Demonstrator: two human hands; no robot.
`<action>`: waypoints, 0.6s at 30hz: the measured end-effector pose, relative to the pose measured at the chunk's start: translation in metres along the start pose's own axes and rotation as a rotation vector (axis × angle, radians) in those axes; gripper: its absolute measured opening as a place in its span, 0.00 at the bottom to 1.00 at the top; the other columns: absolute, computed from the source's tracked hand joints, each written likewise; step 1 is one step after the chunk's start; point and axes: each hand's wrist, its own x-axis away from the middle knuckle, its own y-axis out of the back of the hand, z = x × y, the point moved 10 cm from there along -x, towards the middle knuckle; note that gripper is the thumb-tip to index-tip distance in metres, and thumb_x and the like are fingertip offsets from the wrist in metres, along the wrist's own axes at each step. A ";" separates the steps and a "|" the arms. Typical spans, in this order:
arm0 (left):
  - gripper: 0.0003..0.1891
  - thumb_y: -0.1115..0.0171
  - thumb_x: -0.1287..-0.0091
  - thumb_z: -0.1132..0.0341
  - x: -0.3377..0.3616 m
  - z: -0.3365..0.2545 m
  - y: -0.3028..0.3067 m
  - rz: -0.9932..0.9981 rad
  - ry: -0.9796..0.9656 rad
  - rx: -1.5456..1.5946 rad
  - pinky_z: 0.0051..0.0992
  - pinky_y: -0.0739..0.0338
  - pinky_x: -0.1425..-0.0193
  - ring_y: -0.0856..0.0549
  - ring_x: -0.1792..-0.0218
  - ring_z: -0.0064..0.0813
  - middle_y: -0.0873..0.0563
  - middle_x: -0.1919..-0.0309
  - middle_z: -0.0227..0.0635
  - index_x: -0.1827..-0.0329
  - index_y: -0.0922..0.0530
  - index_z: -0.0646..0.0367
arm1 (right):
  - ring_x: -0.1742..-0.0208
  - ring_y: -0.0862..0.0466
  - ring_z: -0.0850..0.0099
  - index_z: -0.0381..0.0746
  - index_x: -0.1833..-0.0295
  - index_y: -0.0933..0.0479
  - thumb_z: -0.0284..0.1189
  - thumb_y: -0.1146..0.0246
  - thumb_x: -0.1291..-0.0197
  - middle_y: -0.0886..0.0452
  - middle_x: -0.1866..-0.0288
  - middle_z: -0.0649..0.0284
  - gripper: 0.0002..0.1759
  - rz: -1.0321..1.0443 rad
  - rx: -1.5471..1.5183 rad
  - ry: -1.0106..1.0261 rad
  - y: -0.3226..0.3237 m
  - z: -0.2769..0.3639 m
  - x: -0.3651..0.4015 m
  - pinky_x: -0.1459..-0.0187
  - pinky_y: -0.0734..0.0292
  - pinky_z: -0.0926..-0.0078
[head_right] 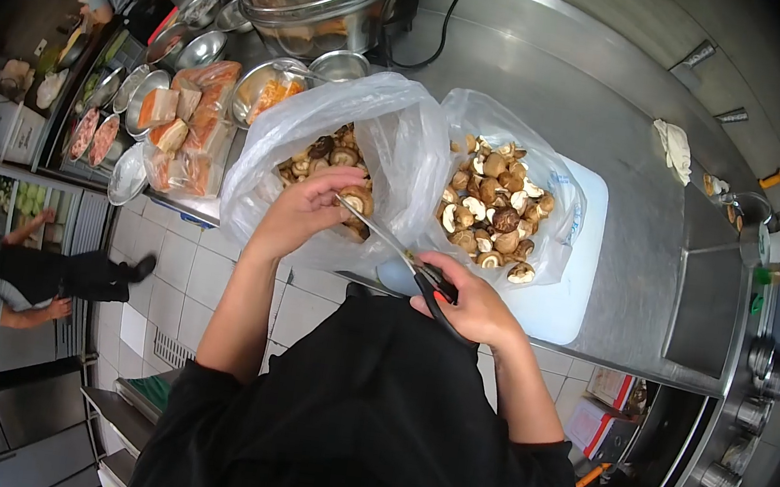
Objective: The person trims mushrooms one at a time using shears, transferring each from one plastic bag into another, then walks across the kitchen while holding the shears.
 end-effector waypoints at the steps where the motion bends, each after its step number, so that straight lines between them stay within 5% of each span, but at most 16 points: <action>1: 0.22 0.40 0.33 0.83 0.000 0.000 0.000 0.001 0.014 -0.050 0.27 0.27 0.30 0.24 0.32 0.26 0.26 0.29 0.36 0.35 0.22 0.64 | 0.46 0.20 0.74 0.43 0.27 0.29 0.36 0.25 0.40 0.19 0.45 0.66 0.37 0.001 0.000 0.000 -0.002 -0.001 0.000 0.41 0.26 0.72; 4: 0.21 0.40 0.32 0.80 0.000 -0.006 0.000 -0.005 0.026 -0.143 0.27 0.29 0.30 0.25 0.31 0.26 0.24 0.30 0.37 0.36 0.21 0.63 | 0.50 0.20 0.77 0.42 0.28 0.28 0.34 0.24 0.40 0.18 0.49 0.68 0.35 -0.045 -0.066 0.010 -0.003 -0.002 0.003 0.45 0.25 0.75; 6: 0.20 0.40 0.31 0.78 -0.001 -0.011 -0.003 -0.009 0.022 -0.186 0.27 0.29 0.30 0.25 0.30 0.26 0.23 0.30 0.38 0.36 0.21 0.62 | 0.60 0.22 0.83 0.42 0.29 0.26 0.31 0.24 0.39 0.18 0.59 0.73 0.33 -0.071 -0.076 -0.008 -0.003 0.000 0.009 0.55 0.26 0.81; 9: 0.18 0.39 0.30 0.75 -0.003 -0.007 -0.011 -0.062 0.108 -0.152 0.23 0.27 0.36 0.21 0.37 0.22 0.17 0.40 0.35 0.37 0.19 0.60 | 0.68 0.24 0.83 0.44 0.31 0.23 0.34 0.24 0.40 0.20 0.70 0.73 0.31 -0.096 -0.101 -0.034 -0.002 -0.007 0.017 0.61 0.27 0.82; 11: 0.16 0.38 0.28 0.73 -0.007 -0.010 -0.015 -0.116 0.097 -0.172 0.18 0.23 0.50 0.16 0.53 0.16 0.15 0.51 0.29 0.39 0.19 0.60 | 0.69 0.26 0.84 0.44 0.31 0.23 0.33 0.24 0.39 0.22 0.71 0.74 0.31 -0.119 -0.123 -0.021 0.007 -0.005 0.029 0.63 0.29 0.83; 15: 0.15 0.37 0.28 0.71 -0.020 -0.037 -0.051 -0.166 0.128 -0.058 0.13 0.27 0.69 0.21 0.70 0.08 0.16 0.56 0.27 0.40 0.19 0.59 | 0.72 0.29 0.87 0.43 0.29 0.25 0.28 0.25 0.39 0.23 0.73 0.74 0.32 -0.241 -0.270 -0.016 0.042 -0.017 0.059 0.68 0.33 0.85; 18: 0.16 0.37 0.28 0.68 -0.047 -0.049 -0.100 0.011 -0.064 -0.386 0.17 0.23 0.64 0.17 0.67 0.14 0.16 0.55 0.30 0.38 0.20 0.59 | 0.83 0.27 0.85 0.42 0.28 0.28 0.27 0.26 0.38 0.24 0.77 0.73 0.33 -0.432 -0.412 -0.043 0.073 -0.046 0.078 0.81 0.34 0.83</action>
